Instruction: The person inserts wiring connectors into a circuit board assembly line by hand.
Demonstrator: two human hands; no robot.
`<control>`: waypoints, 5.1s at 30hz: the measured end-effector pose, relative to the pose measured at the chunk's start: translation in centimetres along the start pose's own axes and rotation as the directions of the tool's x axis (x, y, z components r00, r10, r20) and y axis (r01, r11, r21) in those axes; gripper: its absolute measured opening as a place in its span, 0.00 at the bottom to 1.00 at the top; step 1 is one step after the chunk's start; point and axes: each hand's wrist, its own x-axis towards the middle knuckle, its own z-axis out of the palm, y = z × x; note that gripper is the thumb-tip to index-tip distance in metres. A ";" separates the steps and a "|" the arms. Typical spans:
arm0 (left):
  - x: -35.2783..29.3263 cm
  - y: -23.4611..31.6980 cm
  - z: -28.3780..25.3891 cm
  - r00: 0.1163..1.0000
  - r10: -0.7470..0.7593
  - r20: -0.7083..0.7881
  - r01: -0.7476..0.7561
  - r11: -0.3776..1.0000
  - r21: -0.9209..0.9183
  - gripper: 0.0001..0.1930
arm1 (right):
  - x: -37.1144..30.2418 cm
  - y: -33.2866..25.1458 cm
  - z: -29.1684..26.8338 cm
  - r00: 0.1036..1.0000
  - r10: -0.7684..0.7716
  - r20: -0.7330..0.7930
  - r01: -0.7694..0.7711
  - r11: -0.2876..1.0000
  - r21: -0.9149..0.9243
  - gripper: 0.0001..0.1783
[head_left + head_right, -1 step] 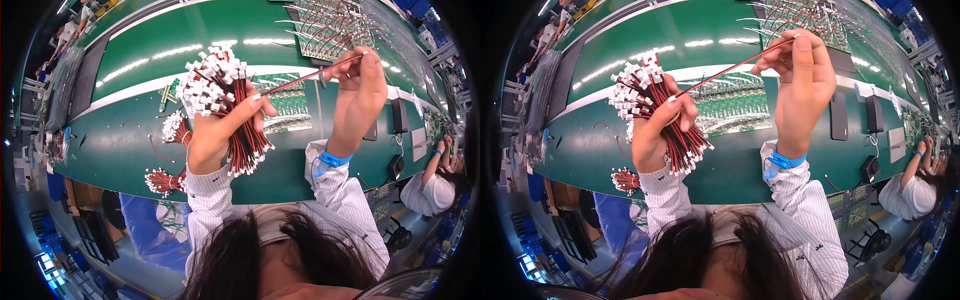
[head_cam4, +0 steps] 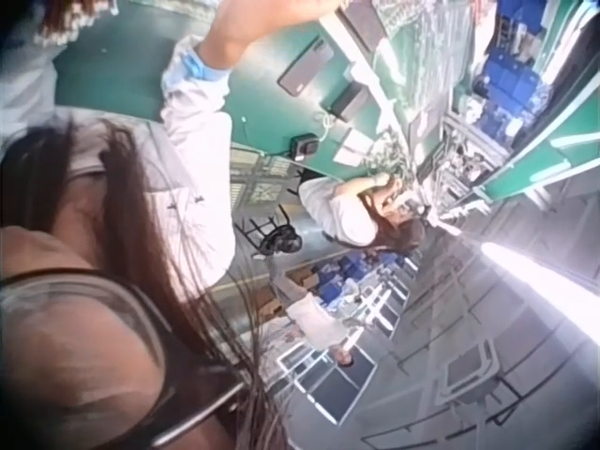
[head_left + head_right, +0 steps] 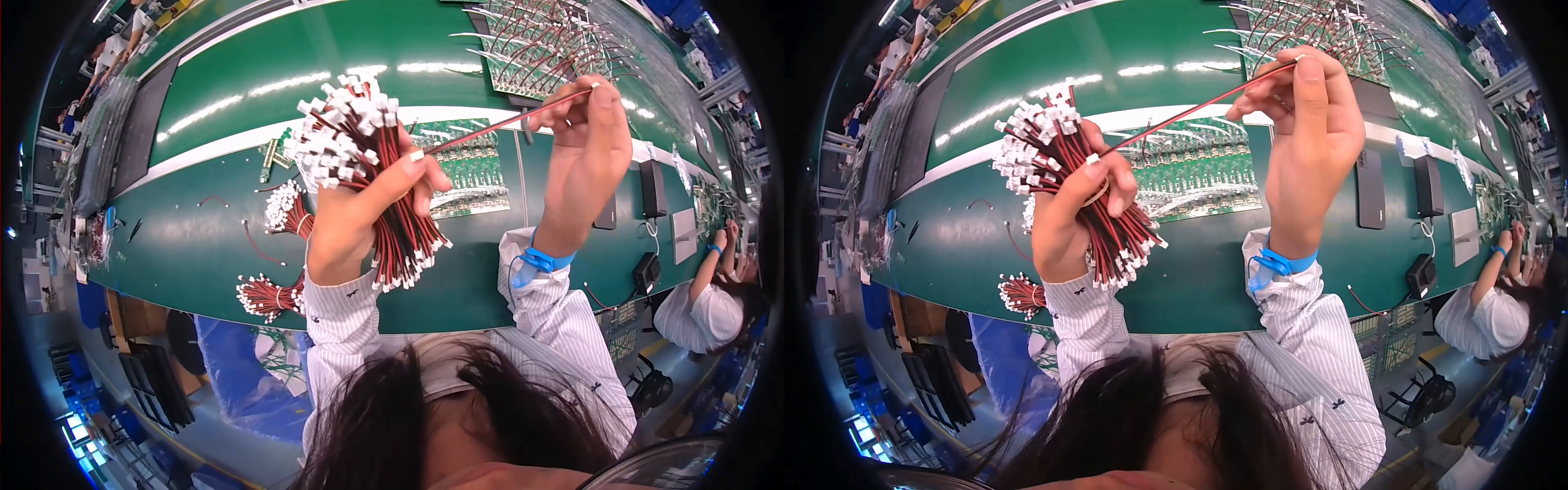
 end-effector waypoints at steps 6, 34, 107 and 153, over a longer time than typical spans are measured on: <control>0.6 -0.4 -0.6 0.998 0.034 0.050 -0.024 0.979 -0.201 0.08 | 0.2 0.1 -0.5 1.000 0.001 0.016 0.000 1.000 -0.015 0.12; -0.8 2.3 -2.2 0.893 0.323 -0.314 -0.324 0.945 0.051 0.12 | 0.2 0.7 -0.7 0.628 0.516 0.583 -0.078 0.787 -0.612 0.05; 0.5 -1.3 -1.3 0.938 0.275 0.212 -0.347 0.729 0.590 0.17 | -3.5 -2.1 4.4 0.868 -0.147 0.474 0.387 0.799 -0.460 0.11; 0.3 -0.5 -0.4 0.926 0.291 0.242 -0.378 0.725 0.576 0.19 | -2.4 -1.3 -5.3 0.915 -0.385 0.123 0.393 0.775 -0.494 0.17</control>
